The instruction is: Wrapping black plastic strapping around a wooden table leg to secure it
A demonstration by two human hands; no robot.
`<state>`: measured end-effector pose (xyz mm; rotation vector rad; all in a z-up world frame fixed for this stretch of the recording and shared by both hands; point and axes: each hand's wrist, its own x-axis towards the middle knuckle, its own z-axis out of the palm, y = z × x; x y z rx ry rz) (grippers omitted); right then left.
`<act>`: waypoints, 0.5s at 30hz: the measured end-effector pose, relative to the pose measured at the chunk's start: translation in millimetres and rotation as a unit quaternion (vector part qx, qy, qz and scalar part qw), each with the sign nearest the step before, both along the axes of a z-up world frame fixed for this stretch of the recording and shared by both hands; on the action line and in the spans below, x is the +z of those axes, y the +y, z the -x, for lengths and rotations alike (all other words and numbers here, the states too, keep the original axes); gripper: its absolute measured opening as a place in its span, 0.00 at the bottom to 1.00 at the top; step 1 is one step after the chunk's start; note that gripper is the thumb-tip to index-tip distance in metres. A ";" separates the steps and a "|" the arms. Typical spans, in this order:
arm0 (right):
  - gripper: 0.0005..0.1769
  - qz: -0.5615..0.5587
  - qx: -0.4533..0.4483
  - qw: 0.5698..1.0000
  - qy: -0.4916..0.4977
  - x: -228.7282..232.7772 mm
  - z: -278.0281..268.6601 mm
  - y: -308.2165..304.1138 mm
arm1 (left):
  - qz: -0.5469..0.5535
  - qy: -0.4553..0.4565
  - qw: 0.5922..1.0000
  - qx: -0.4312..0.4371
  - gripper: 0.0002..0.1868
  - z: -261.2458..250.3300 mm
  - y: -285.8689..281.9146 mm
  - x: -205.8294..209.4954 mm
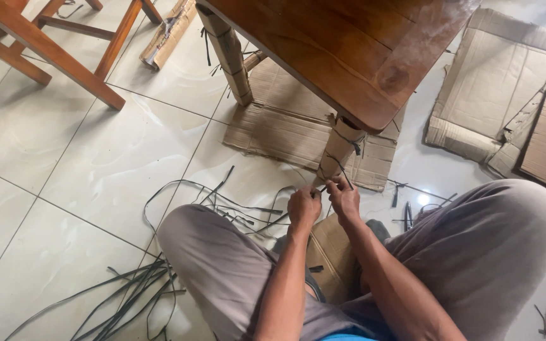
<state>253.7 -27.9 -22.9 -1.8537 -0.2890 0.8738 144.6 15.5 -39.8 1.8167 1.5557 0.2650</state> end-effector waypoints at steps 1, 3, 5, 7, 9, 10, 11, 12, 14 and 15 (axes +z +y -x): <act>0.11 0.042 0.043 0.997 -0.050 4.9 -0.6 -3.0 | -0.006 -0.002 1.000 0.009 0.13 -2.3 0.0 8.3; 0.12 0.085 0.085 0.988 -0.099 10.4 -0.9 -9.4 | -0.011 -0.004 1.000 0.017 0.15 -5.2 -1.4 17.7; 0.12 0.082 0.154 0.962 -0.210 12.2 -0.8 -14.5 | -0.048 -0.058 0.996 0.043 0.12 -6.7 -2.6 20.8; 0.11 0.061 0.163 0.953 -0.248 15.8 -0.6 -18.2 | -0.048 -0.081 0.994 0.046 0.12 -10.2 -1.2 22.1; 0.10 0.040 0.172 0.942 -0.285 14.0 -3.0 -21.2 | -0.047 -0.104 0.992 0.048 0.12 -14.2 -1.7 23.8; 0.09 0.028 0.174 0.938 -0.300 10.5 -5.7 -21.7 | -0.043 -0.132 0.989 0.054 0.11 -16.5 -2.3 25.0; 0.09 0.015 0.175 0.933 -0.314 6.8 -8.2 -22.9 | -0.039 -0.159 0.985 0.059 0.11 -18.7 -3.5 26.0; 0.09 0.017 0.174 0.933 -0.314 5.4 -9.8 -23.6 | -0.038 -0.159 0.985 0.057 0.11 -20.3 -4.7 24.0; 0.08 0.034 0.174 0.940 -0.293 2.9 -12.6 -23.7 | -0.044 -0.184 0.980 0.064 0.12 -22.9 -5.7 20.5; 0.08 0.035 0.173 0.940 -0.293 2.1 -13.2 -23.1 | -0.044 -0.184 0.980 0.063 0.12 -25.0 -1.5 8.5</act>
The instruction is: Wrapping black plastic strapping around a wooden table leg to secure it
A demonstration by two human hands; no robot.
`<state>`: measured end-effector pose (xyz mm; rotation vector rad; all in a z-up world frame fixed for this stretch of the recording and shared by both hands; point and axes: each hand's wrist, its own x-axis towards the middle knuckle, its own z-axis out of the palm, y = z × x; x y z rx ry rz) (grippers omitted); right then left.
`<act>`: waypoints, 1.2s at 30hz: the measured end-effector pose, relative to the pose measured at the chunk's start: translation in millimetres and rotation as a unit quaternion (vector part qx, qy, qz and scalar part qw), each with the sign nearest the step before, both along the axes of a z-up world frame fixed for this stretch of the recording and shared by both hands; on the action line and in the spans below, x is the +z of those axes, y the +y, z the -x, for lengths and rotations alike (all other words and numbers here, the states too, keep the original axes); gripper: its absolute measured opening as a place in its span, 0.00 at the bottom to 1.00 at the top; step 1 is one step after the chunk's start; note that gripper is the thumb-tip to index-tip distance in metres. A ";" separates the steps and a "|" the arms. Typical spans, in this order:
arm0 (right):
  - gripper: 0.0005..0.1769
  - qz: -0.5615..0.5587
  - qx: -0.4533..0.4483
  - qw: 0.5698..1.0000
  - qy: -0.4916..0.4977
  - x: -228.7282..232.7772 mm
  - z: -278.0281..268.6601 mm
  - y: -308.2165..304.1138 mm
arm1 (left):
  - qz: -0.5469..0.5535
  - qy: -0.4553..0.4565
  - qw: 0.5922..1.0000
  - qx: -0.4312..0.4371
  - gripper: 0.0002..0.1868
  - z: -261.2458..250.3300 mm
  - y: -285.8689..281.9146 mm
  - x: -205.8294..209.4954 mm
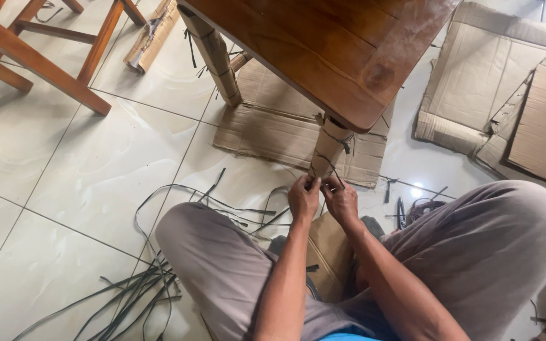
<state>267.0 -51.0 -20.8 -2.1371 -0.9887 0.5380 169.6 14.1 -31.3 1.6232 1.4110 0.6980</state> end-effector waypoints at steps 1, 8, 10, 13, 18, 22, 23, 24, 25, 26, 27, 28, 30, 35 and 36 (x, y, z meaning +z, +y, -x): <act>0.08 -0.005 0.004 1.000 0.002 -0.8 -0.5 0.7 | 0.061 -0.035 0.997 0.030 0.15 -1.9 4.3 -12.0; 0.07 0.035 -0.004 0.999 0.027 -6.3 5.8 -4.4 | 0.296 -0.232 0.916 0.140 0.27 -7.5 0.7 -10.8; 0.08 0.055 -0.005 0.998 0.034 0.6 6.1 -0.9 | 0.318 -0.248 0.905 0.132 0.25 -8.5 -1.4 -4.7; 0.11 0.078 -0.028 0.993 0.089 1.8 3.0 2.2 | 0.363 -0.292 0.876 0.124 0.20 -10.9 -2.3 0.8; 0.12 0.044 -0.127 0.952 0.274 -17.0 -1.4 11.1 | 0.418 -0.352 0.826 0.138 0.14 -8.5 -4.1 12.3; 0.12 -0.029 -0.163 0.912 0.376 -32.0 -7.4 9.6 | 0.420 -0.355 0.828 0.110 0.19 -5.8 -6.6 15.9; 0.12 -0.035 -0.168 0.904 0.391 -33.6 -8.3 9.4 | 0.417 -0.354 0.831 0.099 0.24 -5.0 -7.6 16.9; 0.12 -0.035 -0.167 0.904 0.391 -25.4 -6.8 9.0 | 0.417 -0.354 0.831 0.100 0.24 -6.5 -6.8 7.2; 0.12 -0.029 -0.160 0.905 0.393 -17.1 -5.6 8.5 | 0.419 -0.338 0.837 0.094 0.29 -8.2 -6.0 -2.5; 0.12 -0.023 -0.152 0.906 0.395 -8.7 -4.3 8.9 | 0.421 -0.321 0.844 0.088 0.35 -9.8 -4.4 -11.9; 0.12 -0.023 -0.151 0.906 0.395 -10.5 -6.4 9.0 | 0.420 -0.321 0.844 0.089 0.35 -9.6 -5.7 -8.9; 0.12 -0.018 -0.148 0.909 0.390 -12.2 -8.3 9.1 | 0.415 -0.307 0.852 0.084 0.35 -9.2 -6.9 -5.9; 0.13 -0.013 -0.146 0.911 0.384 -12.4 -10.0 8.4 | 0.410 -0.293 0.860 0.078 0.35 -8.4 -8.4 -1.8; 0.13 0.039 -0.123 0.945 0.301 -2.3 -2.7 7.5 | 0.320 -0.192 0.927 0.033 0.25 -4.2 -14.0 31.5; 0.13 0.040 -0.124 0.945 0.301 -1.8 -1.9 5.9 | 0.321 -0.191 0.927 0.034 0.25 -4.2 -9.3 -2.9</act>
